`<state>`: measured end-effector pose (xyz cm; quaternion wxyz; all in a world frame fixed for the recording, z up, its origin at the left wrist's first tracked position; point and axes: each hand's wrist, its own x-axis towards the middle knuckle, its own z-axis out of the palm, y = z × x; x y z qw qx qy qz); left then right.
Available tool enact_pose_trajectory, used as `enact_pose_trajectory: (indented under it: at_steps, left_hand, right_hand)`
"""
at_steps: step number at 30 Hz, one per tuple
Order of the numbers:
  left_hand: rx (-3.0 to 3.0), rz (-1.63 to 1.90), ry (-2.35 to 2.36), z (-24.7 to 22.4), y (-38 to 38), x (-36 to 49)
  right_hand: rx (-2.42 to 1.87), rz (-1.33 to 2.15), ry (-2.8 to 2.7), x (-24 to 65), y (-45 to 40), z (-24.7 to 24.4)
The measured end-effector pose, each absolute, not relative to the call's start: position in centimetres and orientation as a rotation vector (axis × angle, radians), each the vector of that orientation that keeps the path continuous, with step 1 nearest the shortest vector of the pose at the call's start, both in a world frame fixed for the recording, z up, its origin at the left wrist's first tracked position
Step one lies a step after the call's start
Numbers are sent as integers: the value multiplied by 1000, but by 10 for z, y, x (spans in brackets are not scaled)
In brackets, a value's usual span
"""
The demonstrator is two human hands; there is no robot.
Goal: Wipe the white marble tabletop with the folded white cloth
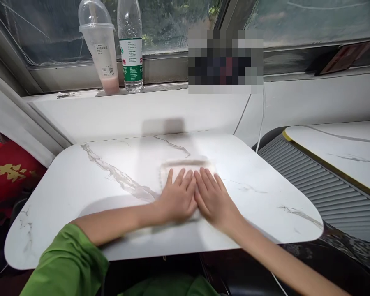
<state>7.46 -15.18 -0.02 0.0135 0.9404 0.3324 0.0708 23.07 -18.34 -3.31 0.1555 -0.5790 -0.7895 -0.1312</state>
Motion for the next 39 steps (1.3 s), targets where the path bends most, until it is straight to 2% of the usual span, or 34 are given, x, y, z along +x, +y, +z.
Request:
enact_pose_trajectory:
  at_steps: [5, 9, 13, 21, 25, 33, 39]
  left_hand:
    - [2905, 215, 927, 12, -213, 40]
    - [2819, 205, 990, 13, -207, 40]
    - [2679, 195, 1164, 5, -159, 54]
    - [2663, 329, 1366, 0, -4, 65]
    - [2653, 401, 1390, -3, 27, 63]
    - [2708, 365, 1374, -9, 10, 55]
    - [2811, 354, 1228, -6, -75, 30]
  right_hand:
    - [-1519, -281, -2326, 205, -252, -19]
    - [-1519, -235, -2366, 209, -237, -22]
    - [-1597, -255, -2334, 213, -177, -31]
    - [-1802, -125, -2251, 200, -16, -18]
    - [-1768, -125, -2213, 199, 18, -21]
    - [-1802, -159, -2182, 194, -7, -24]
    - [-1796, -270, -2226, 174, -99, -28]
